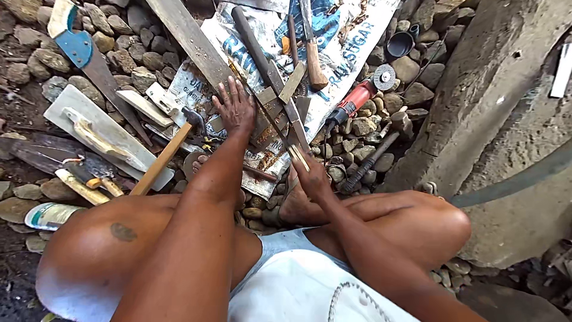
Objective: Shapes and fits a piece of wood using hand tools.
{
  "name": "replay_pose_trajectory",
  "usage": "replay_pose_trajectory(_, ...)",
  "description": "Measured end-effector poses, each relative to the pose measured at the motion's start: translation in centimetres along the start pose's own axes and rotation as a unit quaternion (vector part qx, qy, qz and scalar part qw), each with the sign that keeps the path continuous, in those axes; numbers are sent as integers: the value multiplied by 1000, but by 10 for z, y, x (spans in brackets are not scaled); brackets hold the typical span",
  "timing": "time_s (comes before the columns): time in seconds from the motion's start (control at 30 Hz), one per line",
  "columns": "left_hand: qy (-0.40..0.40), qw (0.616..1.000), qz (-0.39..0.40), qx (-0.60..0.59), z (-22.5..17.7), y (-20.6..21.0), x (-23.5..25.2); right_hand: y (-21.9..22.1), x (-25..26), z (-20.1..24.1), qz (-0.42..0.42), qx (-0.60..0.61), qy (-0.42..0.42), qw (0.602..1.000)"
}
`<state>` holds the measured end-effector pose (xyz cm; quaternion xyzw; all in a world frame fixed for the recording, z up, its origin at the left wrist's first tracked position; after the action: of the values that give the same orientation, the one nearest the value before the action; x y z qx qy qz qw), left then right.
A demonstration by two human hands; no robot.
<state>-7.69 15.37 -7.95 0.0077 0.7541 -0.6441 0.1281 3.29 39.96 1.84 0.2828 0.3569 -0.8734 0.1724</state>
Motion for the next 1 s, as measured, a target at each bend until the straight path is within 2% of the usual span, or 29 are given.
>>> replay_pose_trajectory(0.1, 1, 1000, 6, 6, 0, 1, -1, 16, 60, 47, 7, 13, -11, 1000)
replay_pose_trajectory(0.17, -7, 1000, 12, 11, 0, 0, -1, 22, 74, 62, -1, 7, -19, 1000)
replay_pose_trajectory(0.27, -10, 1000, 17, 10, -3, -1, -2, 19, 31, 30, -32, 3, -36, 999)
replay_pose_trajectory(0.37, -11, 1000, 15, 6, -3, -2, -3, 2, -19, -22, -17, -20, -4, 1000)
replay_pose_trajectory(0.43, -9, 1000, 11, 2, -3, 0, -3, -6, -34, -31, -15, -23, -4, 1000)
replay_pose_trajectory(0.5, -2, 1000, 12, 3, -3, 0, -2, -3, -19, -14, -12, -18, -1, 1000)
replay_pose_trajectory(0.63, -4, 1000, 4, 3, -2, 1, -2, 20, 54, 47, -4, -10, -14, 1000)
replay_pose_trajectory(0.7, -9, 1000, -1, 5, -1, 1, -1, 24, 65, 61, 0, -14, -11, 1000)
replay_pose_trajectory(0.77, -11, 1000, 6, 7, -3, 0, -1, 20, 46, 44, -16, -15, -19, 1000)
replay_pose_trajectory(0.9, -13, 1000, -4, 2, -1, 0, -1, 1, -26, -27, -14, -27, 2, 1000)
replay_pose_trajectory(1.0, -8, 1000, -6, -3, -2, 0, -2, -5, -33, -24, -3, -25, 7, 1000)
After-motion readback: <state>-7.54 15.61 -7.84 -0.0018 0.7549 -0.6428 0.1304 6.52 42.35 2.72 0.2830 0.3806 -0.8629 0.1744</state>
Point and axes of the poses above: each hand's wrist, its own x-axis towards the middle knuckle, its own y-axis out of the palm, z = x × y, the point moved 1 cm from there along x, towards the middle knuckle, and after that the axes turned 12 degrees about y, right-handed, at the moved point
